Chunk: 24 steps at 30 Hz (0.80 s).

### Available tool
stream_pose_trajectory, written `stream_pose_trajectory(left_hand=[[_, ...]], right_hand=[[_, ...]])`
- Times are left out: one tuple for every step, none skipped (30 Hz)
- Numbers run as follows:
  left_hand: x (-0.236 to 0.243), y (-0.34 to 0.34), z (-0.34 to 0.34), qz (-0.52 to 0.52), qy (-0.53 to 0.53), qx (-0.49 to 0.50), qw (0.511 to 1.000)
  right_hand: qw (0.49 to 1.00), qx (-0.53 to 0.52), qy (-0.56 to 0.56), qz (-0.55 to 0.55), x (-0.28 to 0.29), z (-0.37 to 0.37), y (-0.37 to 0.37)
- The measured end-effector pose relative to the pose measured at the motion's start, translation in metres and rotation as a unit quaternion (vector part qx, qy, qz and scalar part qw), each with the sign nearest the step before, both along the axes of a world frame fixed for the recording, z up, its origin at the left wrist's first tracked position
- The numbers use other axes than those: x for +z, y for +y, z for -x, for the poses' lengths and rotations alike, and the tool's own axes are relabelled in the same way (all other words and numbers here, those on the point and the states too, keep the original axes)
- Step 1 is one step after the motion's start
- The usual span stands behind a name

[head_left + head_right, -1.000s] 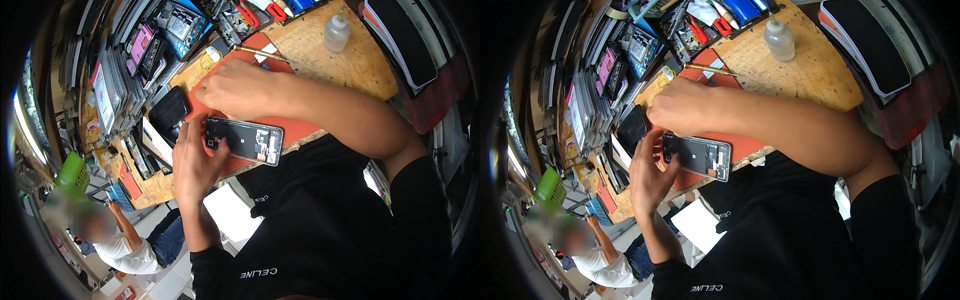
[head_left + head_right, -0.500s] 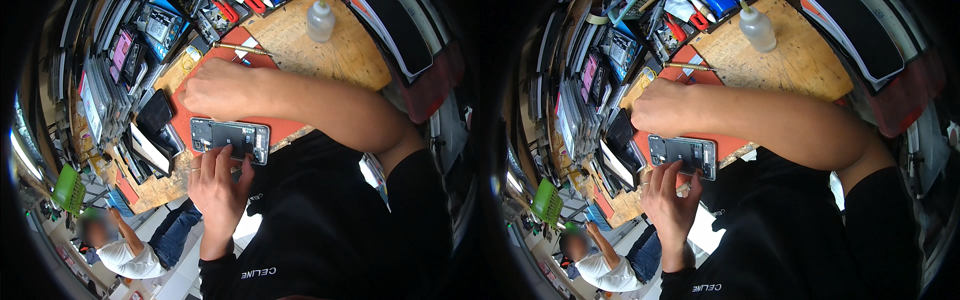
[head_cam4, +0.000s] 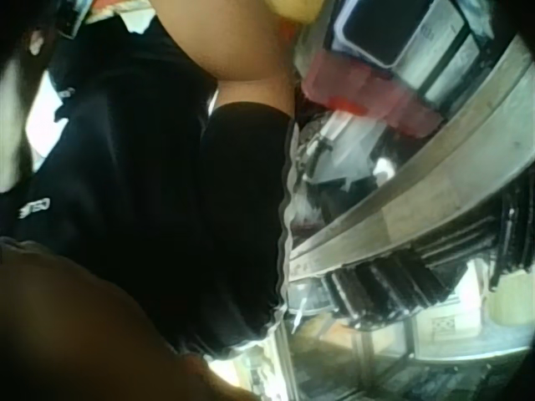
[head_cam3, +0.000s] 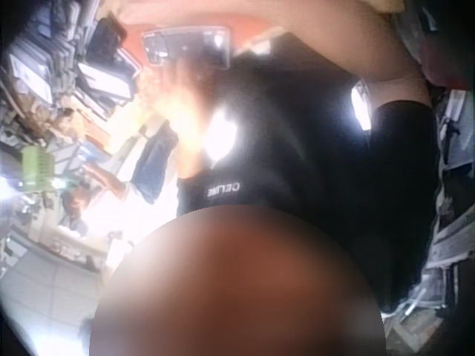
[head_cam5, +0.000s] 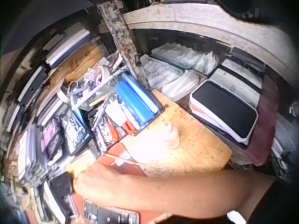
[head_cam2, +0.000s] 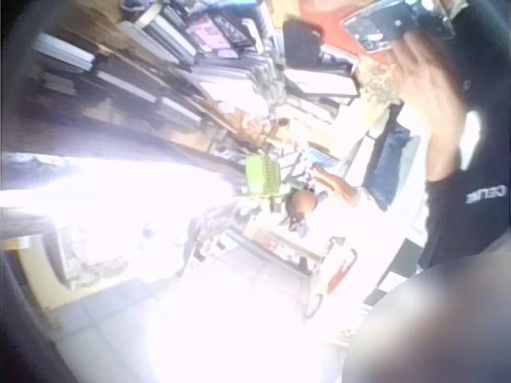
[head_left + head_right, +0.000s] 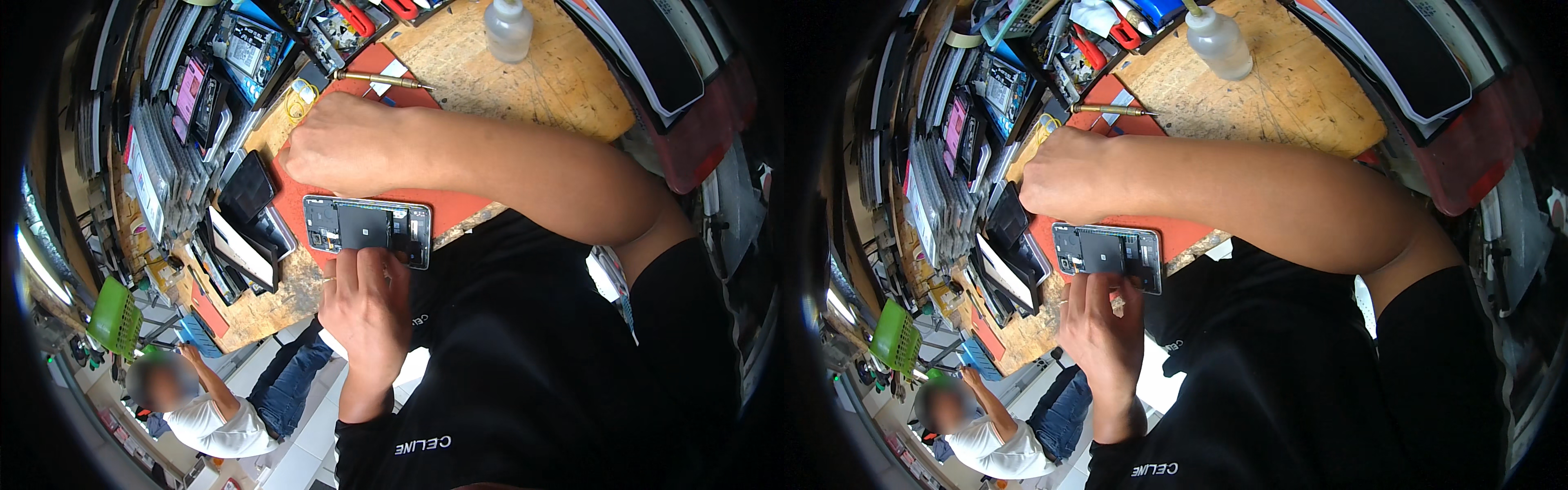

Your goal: The person disassembles a smartphone, removes the back cover, and uses a screwdriver to unscrew internal components. They handle multiple phone parts and tools on a cluttered workbench, then reassemble the device.

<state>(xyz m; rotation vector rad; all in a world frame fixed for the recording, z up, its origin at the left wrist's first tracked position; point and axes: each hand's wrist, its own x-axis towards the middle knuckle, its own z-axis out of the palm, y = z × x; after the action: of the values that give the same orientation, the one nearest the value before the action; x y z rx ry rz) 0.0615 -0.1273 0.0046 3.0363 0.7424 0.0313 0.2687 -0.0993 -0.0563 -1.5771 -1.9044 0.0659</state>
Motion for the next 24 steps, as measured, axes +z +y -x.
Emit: stream_pose_trajectory(left_hand=[[-0.001,-0.001,0.0,0.008,-0.005,0.009,1.0],[0.0,0.0,0.001,0.006,-0.019,0.014,1.0],[0.001,0.003,0.002,0.01,-0.035,0.016,0.999],[0.004,0.005,0.003,0.019,-0.05,0.027,0.998],[0.007,0.008,0.005,0.017,-0.069,0.03,0.997],[0.009,0.011,0.007,0.018,-0.089,0.052,0.994],[0.011,0.014,0.008,0.021,-0.112,0.072,0.991],[0.013,0.018,0.01,-0.002,-0.112,0.114,0.987],[0.014,0.022,0.012,-0.012,-0.127,0.137,0.982],[0.014,0.028,0.013,-0.014,-0.144,0.147,0.978],[0.012,0.033,0.014,-0.028,-0.155,0.163,0.974],[0.011,0.036,0.017,-0.029,-0.159,0.172,0.972],[0.008,0.039,0.019,-0.008,-0.177,0.175,0.969],[0.004,0.04,0.021,0.006,-0.197,0.175,0.965],[0.0,0.041,0.023,0.021,-0.219,0.177,0.959],[-0.002,0.043,0.026,0.082,-0.231,0.167,0.955],[-0.005,0.043,0.028,0.099,-0.25,0.163,0.949],[-0.008,0.044,0.03,0.116,-0.27,0.159,0.942],[-0.011,0.044,0.031,0.132,-0.29,0.155,0.935],[-0.01,0.046,0.034,0.164,-0.216,0.199,0.942],[-0.01,0.049,0.034,0.186,-0.199,0.195,0.942],[-0.011,0.051,0.034,0.203,-0.185,0.197,0.941],[-0.012,0.054,0.032,0.215,-0.169,0.199,0.941],[-0.011,0.055,0.032,0.198,-0.141,0.196,0.95]], right_hand=[[1.0,-0.001,0.0,-0.002,0.001,0.0,0.0],[1.0,-0.003,-0.002,0.007,0.002,0.0,0.0],[1.0,-0.009,-0.006,0.011,0.004,-0.001,0.001],[0.999,-0.01,-0.014,0.034,0.007,-0.002,0.0],[0.999,-0.004,0.012,0.03,0.01,-0.003,-0.001],[0.998,0.008,0.034,0.046,0.013,-0.006,-0.003],[0.996,0.021,0.052,0.074,0.016,-0.008,-0.005],[0.991,0.051,0.092,0.084,0.019,-0.011,-0.006],[0.983,0.083,0.127,0.107,0.022,-0.014,-0.009],[0.974,0.12,0.168,0.097,0.024,-0.014,-0.011],[0.967,0.138,0.176,0.121,0.025,-0.012,-0.012],[0.962,0.16,0.19,0.112,0.026,-0.01,-0.013],[0.957,0.18,0.201,0.109,0.025,-0.007,-0.014],[0.957,0.173,0.195,0.131,0.023,-0.003,-0.014],[0.959,0.167,0.197,0.114,0.021,0.001,-0.011],[0.962,0.159,0.199,0.097,0.019,0.006,-0.007],[0.965,0.149,0.191,0.105,0.016,0.01,-0.004],[0.966,0.143,0.196,0.088,0.013,0.011,-0.003],[0.966,0.144,0.2,0.077,0.009,0.012,-0.002],[0.966,0.145,0.2,0.079,0.007,0.012,-0.001],[0.966,0.146,0.199,0.081,0.005,0.013,0.0],[0.965,0.149,0.205,0.068,0.004,0.014,0.0],[0.964,0.151,0.21,0.056,0.003,0.014,0.0],[0.964,0.152,0.216,0.044,0.003,0.014,0.0]])
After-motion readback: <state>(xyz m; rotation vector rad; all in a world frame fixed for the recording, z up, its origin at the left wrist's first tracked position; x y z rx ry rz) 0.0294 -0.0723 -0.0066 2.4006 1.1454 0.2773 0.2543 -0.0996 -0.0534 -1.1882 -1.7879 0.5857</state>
